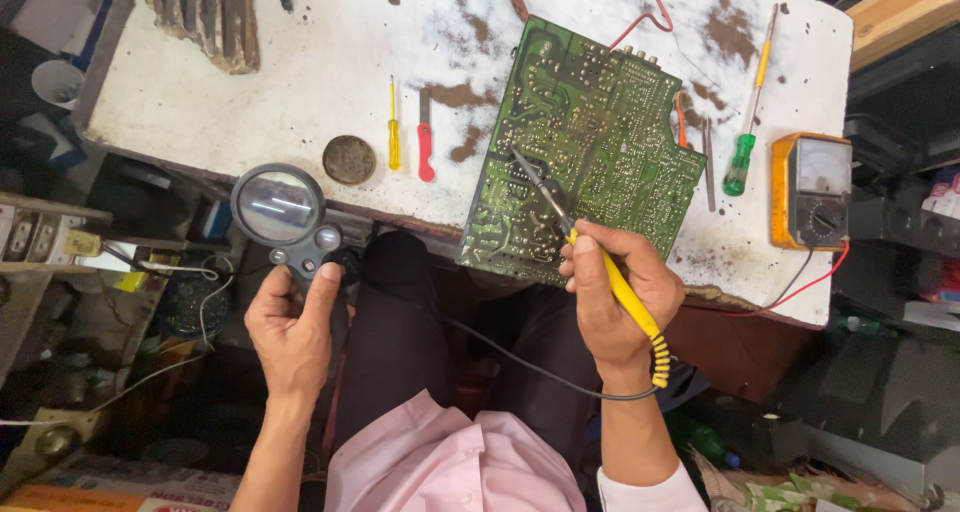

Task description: The person uses a soldering iron to work on a green circuit board, frequently inspecting the board with a magnifying glass. The person also uses a small brush to clean the board and a multimeter to test connections.

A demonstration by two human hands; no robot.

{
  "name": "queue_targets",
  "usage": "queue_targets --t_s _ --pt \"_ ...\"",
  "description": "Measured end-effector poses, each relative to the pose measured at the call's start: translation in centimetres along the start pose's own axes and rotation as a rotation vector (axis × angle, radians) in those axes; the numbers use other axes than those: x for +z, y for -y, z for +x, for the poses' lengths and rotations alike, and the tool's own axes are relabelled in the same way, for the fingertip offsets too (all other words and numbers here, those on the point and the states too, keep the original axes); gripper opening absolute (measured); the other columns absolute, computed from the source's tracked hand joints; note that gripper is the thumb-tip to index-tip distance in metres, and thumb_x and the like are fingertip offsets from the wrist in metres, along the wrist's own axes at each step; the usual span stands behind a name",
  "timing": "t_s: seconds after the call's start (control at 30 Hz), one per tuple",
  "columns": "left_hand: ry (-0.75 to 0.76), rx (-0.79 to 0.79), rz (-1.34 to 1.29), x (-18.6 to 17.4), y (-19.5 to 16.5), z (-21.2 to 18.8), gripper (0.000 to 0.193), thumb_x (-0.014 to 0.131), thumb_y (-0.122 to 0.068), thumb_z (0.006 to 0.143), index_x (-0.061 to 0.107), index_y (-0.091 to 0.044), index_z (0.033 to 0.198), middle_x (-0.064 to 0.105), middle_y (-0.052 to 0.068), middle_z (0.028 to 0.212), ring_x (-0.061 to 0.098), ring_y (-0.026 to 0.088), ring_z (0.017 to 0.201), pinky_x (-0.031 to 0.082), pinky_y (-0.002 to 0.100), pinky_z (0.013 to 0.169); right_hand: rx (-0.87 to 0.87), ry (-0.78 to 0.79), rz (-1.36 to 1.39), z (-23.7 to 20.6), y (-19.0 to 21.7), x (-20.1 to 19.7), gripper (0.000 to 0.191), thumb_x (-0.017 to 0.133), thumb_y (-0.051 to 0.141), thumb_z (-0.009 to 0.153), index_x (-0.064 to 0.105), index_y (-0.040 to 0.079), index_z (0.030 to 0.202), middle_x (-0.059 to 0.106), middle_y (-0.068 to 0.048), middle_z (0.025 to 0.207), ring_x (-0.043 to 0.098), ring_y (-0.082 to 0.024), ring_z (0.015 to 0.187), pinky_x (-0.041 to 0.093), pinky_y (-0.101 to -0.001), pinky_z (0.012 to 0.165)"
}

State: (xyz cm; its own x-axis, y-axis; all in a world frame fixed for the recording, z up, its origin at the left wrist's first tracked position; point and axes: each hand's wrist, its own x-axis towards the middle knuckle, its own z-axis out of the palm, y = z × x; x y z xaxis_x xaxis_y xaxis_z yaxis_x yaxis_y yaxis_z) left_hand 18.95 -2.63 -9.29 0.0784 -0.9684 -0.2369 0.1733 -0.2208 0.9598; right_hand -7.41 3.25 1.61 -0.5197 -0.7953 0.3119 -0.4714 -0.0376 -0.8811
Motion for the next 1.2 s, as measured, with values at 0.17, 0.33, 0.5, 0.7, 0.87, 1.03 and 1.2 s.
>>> queue_targets --t_s 0.17,0.33,0.5,0.7,0.87,1.03,1.2 --pt "-0.002 0.005 -0.027 0.3 -0.1 0.0 0.015 0.075 -0.016 0.098 0.066 -0.006 0.093 0.063 -0.004 0.075 0.055 0.002 0.058 0.051 0.021 0.053 0.008 -0.001 0.014 0.0 -0.1 0.0 0.015 0.067 0.009 0.102 0.071 -0.003 0.111 0.074 -0.010 0.087 0.069 -0.010 0.072 0.057 -0.0225 0.064" --pt "0.005 0.000 -0.015 0.5 0.0 -0.3 0.014 0.074 -0.015 0.097 0.066 -0.006 0.092 0.065 -0.003 0.075 0.059 0.004 0.057 0.047 0.020 0.051 0.027 -0.001 0.032 0.0 -0.2 -0.2 0.015 0.067 0.009 0.102 0.071 -0.003 0.111 0.074 -0.011 0.087 0.069 -0.010 0.072 0.057 -0.0225 0.064" --pt "0.021 0.035 -0.018 0.9 0.0 -0.7 0.015 0.075 -0.015 0.099 0.065 -0.005 0.092 0.067 -0.002 0.079 0.059 0.003 0.061 0.052 0.022 0.055 0.047 -0.028 0.059 -0.3 -1.0 -0.7 0.015 0.066 0.008 0.102 0.070 -0.004 0.110 0.073 -0.012 0.086 0.069 -0.011 0.072 0.058 -0.0232 0.062" --pt "0.016 0.019 -0.013 2.3 0.0 -1.7 0.013 0.074 -0.014 0.098 0.066 -0.006 0.094 0.067 -0.002 0.081 0.059 0.003 0.063 0.056 0.024 0.058 0.189 -0.225 0.426 -1.1 -4.4 -5.4 0.017 0.063 0.012 0.103 0.066 -0.004 0.109 0.071 -0.015 0.084 0.067 -0.018 0.065 0.052 -0.0248 0.055" --pt "0.114 0.030 0.071 5.7 -0.2 -2.7 0.010 0.074 -0.014 0.100 0.068 -0.006 0.097 0.066 -0.002 0.081 0.059 0.003 0.063 0.053 0.022 0.058 0.394 -0.427 0.720 -1.4 -9.3 -12.8 0.020 0.063 0.017 0.101 0.065 -0.002 0.108 0.066 -0.017 0.077 0.061 -0.023 0.062 0.045 -0.0270 0.052" --pt "0.400 0.123 0.176 12.8 -1.8 -5.1 0.020 0.076 -0.014 0.094 0.070 -0.001 0.108 0.069 0.000 0.093 0.058 0.005 0.080 0.047 0.023 0.068 0.392 -0.524 0.787 -2.4 -12.6 -17.7 0.022 0.065 0.017 0.101 0.065 -0.003 0.110 0.066 -0.015 0.080 0.059 -0.023 0.065 0.047 -0.0303 0.058" --pt "0.641 0.437 0.470 21.6 -2.7 -7.1 0.036 0.083 -0.027 0.087 0.069 0.002 0.104 0.067 0.014 0.088 0.064 0.025 0.073 0.050 0.034 0.066 0.333 -0.514 0.728 -2.5 -14.1 -19.4 0.022 0.065 0.019 0.103 0.063 -0.001 0.110 0.066 -0.015 0.081 0.060 -0.022 0.066 0.046 -0.0287 0.056"
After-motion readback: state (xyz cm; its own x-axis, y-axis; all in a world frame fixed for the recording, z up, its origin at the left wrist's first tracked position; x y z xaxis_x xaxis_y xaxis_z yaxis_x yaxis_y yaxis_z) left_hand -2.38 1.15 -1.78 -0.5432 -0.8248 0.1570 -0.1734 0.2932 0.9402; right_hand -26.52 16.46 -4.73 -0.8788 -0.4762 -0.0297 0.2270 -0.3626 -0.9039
